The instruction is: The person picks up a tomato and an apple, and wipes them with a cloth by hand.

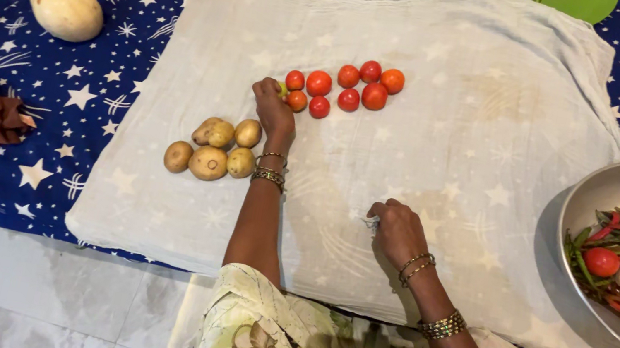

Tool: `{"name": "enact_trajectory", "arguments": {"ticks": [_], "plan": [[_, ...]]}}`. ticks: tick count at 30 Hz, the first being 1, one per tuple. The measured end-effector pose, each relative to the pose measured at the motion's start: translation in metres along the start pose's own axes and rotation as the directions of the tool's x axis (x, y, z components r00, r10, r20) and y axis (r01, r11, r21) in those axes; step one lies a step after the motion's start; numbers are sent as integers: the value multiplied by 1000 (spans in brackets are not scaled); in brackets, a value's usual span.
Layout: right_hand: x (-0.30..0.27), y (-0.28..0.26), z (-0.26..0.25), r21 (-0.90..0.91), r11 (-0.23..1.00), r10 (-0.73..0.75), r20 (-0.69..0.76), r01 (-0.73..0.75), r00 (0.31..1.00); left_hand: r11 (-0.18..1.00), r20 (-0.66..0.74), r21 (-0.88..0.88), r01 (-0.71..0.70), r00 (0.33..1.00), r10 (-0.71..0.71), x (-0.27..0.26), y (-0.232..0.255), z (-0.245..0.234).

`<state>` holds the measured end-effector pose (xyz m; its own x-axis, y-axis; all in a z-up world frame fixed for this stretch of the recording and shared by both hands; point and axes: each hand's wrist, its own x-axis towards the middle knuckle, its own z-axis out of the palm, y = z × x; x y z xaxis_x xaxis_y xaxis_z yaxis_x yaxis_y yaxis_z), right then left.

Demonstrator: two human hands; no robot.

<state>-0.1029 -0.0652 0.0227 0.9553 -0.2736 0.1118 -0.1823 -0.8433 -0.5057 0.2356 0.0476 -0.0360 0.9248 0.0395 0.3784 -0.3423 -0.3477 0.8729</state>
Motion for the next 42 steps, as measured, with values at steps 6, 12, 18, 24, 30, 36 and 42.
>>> {"name": "enact_trajectory", "arguments": {"ticks": [6,12,18,24,30,36,42], "plan": [[-2,3,8,-16,999,-30,-35,30,999,991,117,37,-132,985,127,15,-31,1],[-1,8,17,25,1000,-13,-47,14,999,922,-139,296,-248,944,299,-15,60,2],[-9,12,47,-54,998,-20,-98,14,995,805,199,-396,-443,814,546,-133,220,83],[-17,8,38,-66,997,-45,81,51,996,498,671,-682,-536,-187,717,-317,300,169],[-14,-13,24,-142,989,-49,0,48,999,682,928,-333,-652,-97,360,-382,309,206],[-14,-17,22,-137,989,-50,22,52,999,622,833,-445,-645,-42,552,-371,311,188],[-22,-4,35,-79,967,-256,-322,244,911,799,799,-461,-386,211,563,-305,353,65]]}}
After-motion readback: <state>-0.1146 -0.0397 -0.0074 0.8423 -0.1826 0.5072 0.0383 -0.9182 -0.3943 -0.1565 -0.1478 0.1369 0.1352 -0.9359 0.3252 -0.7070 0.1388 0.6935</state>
